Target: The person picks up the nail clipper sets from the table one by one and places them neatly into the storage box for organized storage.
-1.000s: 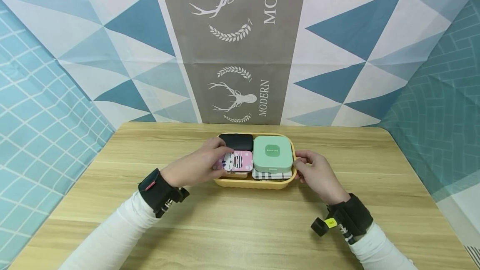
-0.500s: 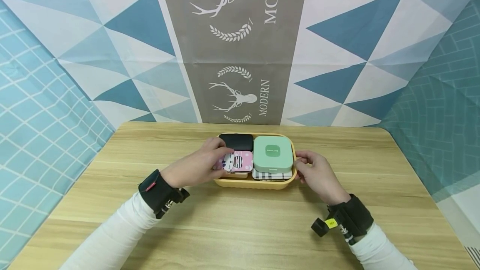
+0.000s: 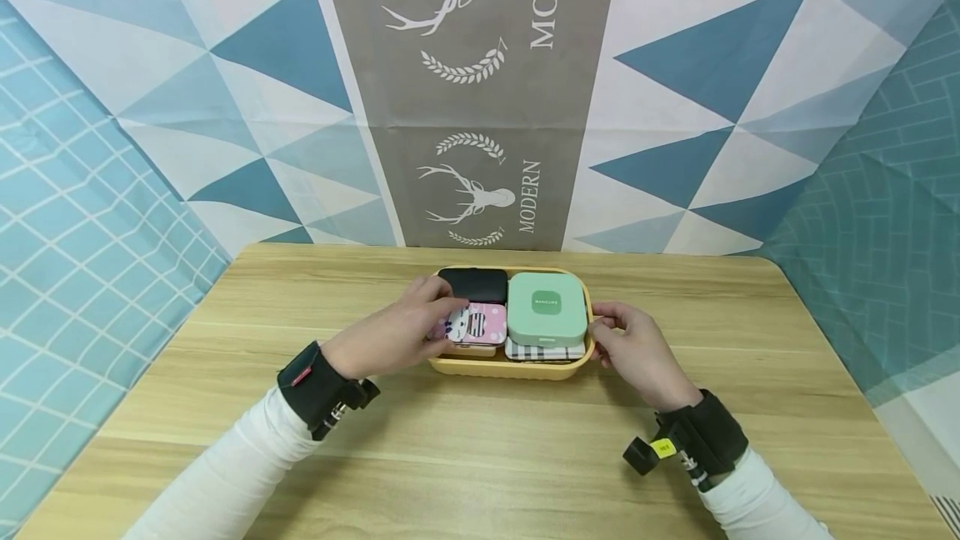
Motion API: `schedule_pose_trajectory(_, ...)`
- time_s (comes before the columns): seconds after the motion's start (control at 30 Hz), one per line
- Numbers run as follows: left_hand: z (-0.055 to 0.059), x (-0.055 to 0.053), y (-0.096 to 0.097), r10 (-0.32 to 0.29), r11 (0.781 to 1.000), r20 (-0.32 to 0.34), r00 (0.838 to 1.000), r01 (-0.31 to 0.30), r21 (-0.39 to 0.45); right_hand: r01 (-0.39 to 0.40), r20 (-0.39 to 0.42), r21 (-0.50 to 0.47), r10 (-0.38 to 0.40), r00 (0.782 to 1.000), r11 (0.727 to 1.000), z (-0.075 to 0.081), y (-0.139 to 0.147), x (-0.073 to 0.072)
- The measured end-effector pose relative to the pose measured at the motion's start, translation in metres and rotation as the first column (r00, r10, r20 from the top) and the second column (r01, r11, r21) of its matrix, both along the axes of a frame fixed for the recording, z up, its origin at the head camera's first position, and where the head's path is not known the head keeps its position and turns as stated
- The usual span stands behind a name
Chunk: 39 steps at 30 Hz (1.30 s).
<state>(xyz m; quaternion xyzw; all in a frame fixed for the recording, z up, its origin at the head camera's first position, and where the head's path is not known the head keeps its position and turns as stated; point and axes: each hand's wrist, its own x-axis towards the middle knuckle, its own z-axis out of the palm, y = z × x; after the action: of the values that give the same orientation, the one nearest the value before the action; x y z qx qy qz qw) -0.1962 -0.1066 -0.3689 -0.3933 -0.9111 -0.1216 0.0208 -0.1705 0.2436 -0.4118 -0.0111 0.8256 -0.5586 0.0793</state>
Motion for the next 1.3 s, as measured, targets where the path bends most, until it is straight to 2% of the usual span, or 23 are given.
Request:
schedule_pose_trajectory(0.47,-0.0053,0.0011,0.0013,-0.01,1.0,-0.049,0.999,0.012,0.028,-0.021,-0.014,0.025,0.022,1.0,0.999,0.0004,0.0032,0.0006)
schedule_pose_trajectory(0.97,-0.0043,0.0034,0.0021,0.015,0.999,-0.017,1.0,-0.014,0.04,-0.024,-0.005,0.016,0.024,1.0,1.0,0.0015,0.0043,0.0015)
schedule_pose_trajectory(1.3,-0.0032,0.003,0.0013,0.024,0.998,-0.02,1.0,-0.023,0.059,-0.021,-0.035,0.036,0.022,0.999,0.999,-0.0003,0.0065,0.0016)
